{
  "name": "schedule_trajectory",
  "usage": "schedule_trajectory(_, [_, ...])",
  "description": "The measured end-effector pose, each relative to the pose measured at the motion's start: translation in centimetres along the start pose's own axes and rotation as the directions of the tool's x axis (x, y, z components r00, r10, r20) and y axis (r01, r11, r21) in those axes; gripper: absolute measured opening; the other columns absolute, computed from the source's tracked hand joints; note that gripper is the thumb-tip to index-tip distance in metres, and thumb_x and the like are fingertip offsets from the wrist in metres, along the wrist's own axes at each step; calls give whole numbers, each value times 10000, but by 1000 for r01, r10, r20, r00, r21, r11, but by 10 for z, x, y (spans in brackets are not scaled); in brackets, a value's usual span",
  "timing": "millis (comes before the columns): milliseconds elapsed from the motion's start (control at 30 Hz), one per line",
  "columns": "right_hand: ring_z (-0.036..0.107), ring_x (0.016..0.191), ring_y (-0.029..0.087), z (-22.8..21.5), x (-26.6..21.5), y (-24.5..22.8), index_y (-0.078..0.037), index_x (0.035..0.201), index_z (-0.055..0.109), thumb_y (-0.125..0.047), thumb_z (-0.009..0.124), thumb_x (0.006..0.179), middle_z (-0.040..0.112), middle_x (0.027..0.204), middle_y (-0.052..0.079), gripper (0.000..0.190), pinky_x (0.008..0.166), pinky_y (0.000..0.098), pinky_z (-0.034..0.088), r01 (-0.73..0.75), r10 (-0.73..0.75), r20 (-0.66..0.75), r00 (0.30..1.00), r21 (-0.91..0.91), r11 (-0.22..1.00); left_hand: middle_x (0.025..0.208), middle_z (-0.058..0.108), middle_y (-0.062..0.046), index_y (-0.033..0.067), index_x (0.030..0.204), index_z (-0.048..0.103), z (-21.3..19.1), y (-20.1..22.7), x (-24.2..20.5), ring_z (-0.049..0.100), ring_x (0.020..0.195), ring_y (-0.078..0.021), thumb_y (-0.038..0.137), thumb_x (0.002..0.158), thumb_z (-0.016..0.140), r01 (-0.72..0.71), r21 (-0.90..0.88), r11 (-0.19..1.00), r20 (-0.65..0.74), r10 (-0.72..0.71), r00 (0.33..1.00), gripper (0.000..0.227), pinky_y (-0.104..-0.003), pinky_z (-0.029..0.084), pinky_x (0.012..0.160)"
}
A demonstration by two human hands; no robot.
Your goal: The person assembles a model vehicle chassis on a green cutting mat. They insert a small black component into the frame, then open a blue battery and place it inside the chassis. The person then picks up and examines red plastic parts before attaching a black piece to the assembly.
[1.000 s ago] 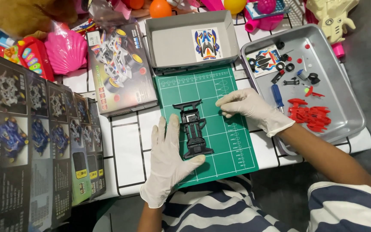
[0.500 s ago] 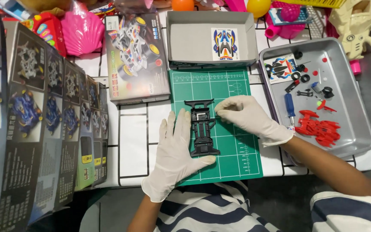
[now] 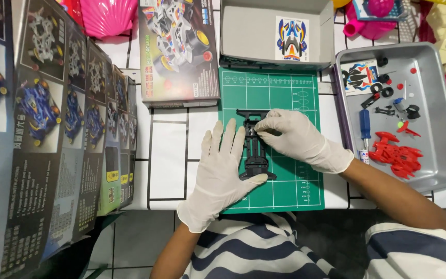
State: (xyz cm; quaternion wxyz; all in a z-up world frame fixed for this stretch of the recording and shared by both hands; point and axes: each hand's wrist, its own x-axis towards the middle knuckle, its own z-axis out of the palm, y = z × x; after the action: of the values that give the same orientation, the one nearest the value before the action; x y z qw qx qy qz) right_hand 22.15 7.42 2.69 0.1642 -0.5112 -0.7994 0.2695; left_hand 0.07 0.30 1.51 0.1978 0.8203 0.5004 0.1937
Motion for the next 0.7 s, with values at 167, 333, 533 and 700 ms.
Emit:
schedule_trajectory(167, [707,768,184,2,-1,0,-166,910,777,-140,771,832,678,821,-9,83,676,314,561,-123,120,83,989,31,992,1650,324,-232,50,1578,377,1,1,-4,240,1535,-472,801,710,710,11,22,1000,5,-11,1000,1196,-595,138,1264])
schedule_trajectory(333, [698,751,160,-9,4,-11,-164,885,790,-140,775,820,673,811,-15,72,674,309,546,-203,193,115,974,80,976,1643,329,-234,47,1569,385,-2,2,-1,242,1534,-470,817,704,693,-1,35,999,-25,2,1000,1198,-598,148,1260])
schedule_trajectory(533, [662,702,165,-6,-1,-14,-116,886,769,-114,764,823,625,753,17,64,668,324,525,-223,216,61,974,155,962,1645,329,-242,40,1570,384,-3,3,-2,249,1530,-476,792,739,688,-1,2,1000,-5,1,1000,1161,-601,143,1265])
schedule_trajectory(700, [649,699,191,4,-7,-10,-124,911,748,-108,805,861,571,736,12,78,679,293,515,-113,117,-29,993,127,986,1690,254,-233,48,1608,321,2,0,-1,198,1557,-487,802,788,661,8,-2,1000,19,-8,1000,1165,-605,115,1276])
